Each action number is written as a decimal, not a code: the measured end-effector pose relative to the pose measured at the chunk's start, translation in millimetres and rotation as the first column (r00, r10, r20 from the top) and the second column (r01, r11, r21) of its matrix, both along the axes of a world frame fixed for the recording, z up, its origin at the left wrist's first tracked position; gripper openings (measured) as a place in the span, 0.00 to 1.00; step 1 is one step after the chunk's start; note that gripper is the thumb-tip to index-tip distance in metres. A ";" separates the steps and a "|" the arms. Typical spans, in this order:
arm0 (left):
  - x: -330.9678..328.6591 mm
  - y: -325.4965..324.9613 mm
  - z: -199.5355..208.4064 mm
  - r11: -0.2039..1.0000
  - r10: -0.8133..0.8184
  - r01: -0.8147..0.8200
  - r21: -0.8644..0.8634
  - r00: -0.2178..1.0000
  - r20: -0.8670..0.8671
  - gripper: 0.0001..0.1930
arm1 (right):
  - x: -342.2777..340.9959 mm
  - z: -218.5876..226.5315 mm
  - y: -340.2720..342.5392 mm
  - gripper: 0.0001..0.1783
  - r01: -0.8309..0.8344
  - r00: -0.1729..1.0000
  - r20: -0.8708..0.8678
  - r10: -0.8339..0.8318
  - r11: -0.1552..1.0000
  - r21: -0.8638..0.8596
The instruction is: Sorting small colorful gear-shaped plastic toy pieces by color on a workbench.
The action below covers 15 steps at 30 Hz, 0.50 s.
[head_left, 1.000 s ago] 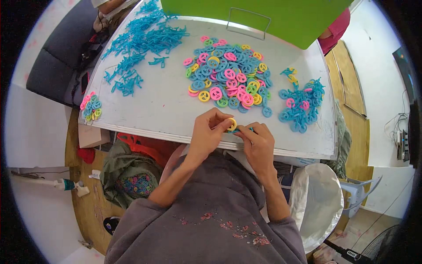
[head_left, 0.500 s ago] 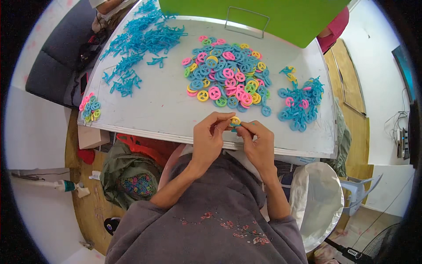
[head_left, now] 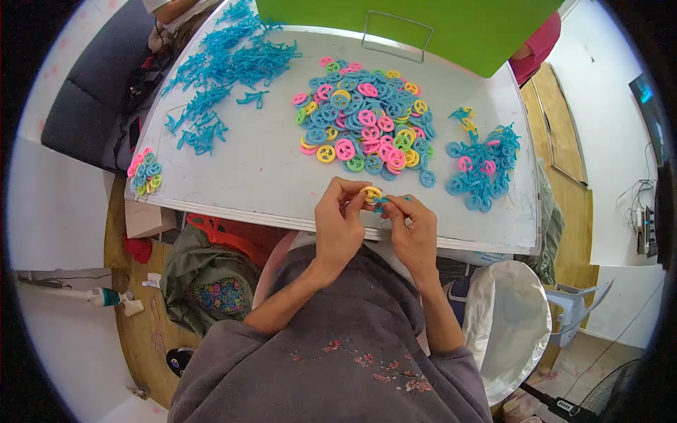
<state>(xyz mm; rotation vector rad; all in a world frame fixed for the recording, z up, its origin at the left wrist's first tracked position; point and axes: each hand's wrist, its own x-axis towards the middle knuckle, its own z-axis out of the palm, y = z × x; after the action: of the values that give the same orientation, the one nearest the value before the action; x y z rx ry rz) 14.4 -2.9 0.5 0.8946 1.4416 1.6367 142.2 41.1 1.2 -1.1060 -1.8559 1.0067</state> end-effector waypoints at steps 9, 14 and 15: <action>1.2 -0.8 -3.6 0.998 -0.007 0.018 0.064 0.985 -0.171 0.05 | 0.6 2.1 0.9 0.08 -0.009 0.992 0.124 -0.017 0.978 0.207; 3.2 0.3 -3.7 0.997 0.000 0.008 0.082 0.995 -0.102 0.05 | 1.7 -2.2 0.0 0.08 -0.016 0.998 0.063 0.012 0.998 0.060; 2.8 0.3 -3.8 0.997 -0.001 0.009 0.082 0.995 -0.103 0.05 | 1.3 -2.0 0.2 0.08 -0.027 0.999 0.030 0.027 1.000 0.009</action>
<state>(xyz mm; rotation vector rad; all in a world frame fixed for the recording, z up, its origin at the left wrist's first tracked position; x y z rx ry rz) 17.2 -2.5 -3.3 1.0412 1.4484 1.6780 143.5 41.4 -0.8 -1.0988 -1.9026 1.0003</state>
